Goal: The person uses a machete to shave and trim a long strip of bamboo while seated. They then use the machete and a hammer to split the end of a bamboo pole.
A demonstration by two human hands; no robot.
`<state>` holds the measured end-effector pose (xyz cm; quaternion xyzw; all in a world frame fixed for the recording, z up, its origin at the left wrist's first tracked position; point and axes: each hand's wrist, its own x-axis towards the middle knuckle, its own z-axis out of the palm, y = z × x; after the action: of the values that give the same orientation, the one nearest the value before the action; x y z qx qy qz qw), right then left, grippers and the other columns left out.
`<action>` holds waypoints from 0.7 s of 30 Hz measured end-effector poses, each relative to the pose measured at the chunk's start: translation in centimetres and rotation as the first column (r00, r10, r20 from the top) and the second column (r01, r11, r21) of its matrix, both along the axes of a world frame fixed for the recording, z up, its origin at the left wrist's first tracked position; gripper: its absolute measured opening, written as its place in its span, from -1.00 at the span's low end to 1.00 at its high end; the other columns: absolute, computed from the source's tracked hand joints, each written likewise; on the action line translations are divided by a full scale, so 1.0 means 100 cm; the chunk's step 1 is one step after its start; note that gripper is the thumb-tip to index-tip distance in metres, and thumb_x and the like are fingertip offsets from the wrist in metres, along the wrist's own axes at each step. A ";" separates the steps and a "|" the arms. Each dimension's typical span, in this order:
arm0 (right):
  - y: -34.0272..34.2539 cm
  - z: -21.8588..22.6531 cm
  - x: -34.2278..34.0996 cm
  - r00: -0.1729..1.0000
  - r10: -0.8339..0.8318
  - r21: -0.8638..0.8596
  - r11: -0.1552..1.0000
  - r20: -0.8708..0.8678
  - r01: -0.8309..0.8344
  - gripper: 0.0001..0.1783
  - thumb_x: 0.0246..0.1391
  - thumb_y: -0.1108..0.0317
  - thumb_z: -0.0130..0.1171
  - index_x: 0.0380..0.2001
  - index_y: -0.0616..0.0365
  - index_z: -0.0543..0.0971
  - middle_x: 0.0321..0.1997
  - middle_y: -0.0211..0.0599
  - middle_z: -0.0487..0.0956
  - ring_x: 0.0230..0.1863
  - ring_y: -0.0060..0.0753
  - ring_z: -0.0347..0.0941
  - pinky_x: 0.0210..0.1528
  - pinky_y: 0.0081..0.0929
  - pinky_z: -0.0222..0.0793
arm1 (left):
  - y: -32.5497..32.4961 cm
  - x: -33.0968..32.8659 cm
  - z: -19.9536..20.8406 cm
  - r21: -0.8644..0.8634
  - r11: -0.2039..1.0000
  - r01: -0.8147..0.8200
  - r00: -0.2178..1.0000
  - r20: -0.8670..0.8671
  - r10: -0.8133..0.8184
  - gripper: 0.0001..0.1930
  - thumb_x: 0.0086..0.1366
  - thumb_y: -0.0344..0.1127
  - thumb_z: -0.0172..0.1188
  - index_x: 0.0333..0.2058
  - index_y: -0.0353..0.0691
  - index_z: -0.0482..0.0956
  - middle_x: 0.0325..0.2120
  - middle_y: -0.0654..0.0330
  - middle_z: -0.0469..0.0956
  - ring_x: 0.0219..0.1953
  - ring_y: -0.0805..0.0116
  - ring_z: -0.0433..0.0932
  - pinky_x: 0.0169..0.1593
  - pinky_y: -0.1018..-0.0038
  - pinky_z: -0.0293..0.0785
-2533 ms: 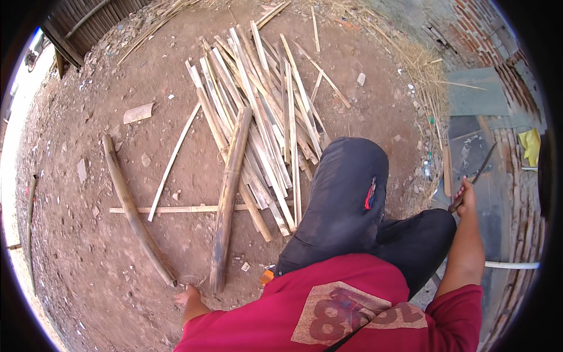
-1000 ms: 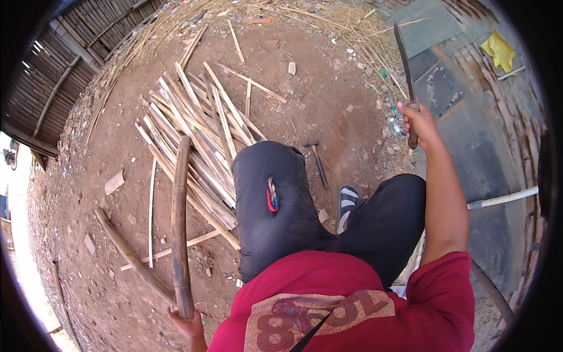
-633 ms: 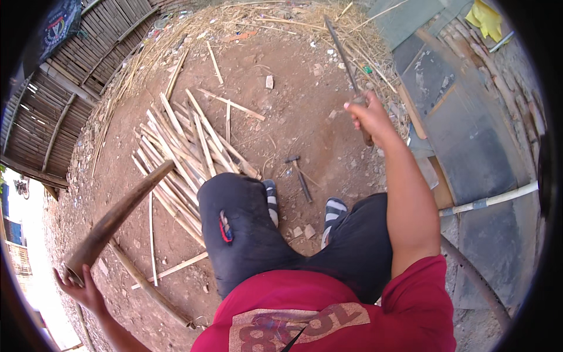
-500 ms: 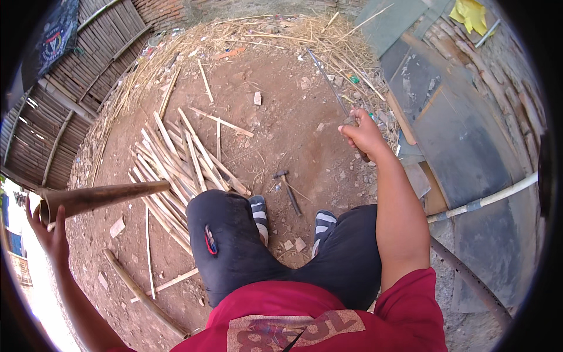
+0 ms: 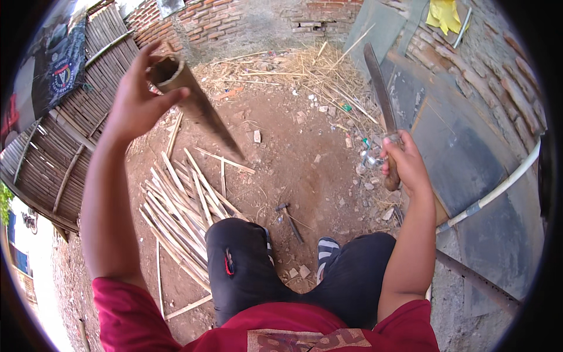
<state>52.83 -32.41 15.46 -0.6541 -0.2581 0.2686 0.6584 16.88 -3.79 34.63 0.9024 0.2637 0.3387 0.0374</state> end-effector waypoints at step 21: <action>-0.023 0.090 -0.043 0.896 0.022 -0.027 1.000 0.444 -0.011 -0.46 0.29 0.26 0.36 0.21 0.28 0.43 -0.25 -0.37 0.58 -0.51 -0.71 0.40 -0.48 -0.62 0.33 | -0.025 0.167 -0.094 -0.506 0.557 0.658 0.749 0.518 -0.414 0.20 0.00 -0.39 0.63 0.51 -0.33 -0.01 0.20 -0.17 0.46 0.21 0.10 0.51 0.21 0.27 0.53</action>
<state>48.51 -34.72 24.49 -0.7036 -0.4037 0.1211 0.5721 33.54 -6.33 25.28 0.7910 0.0622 0.3437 0.5023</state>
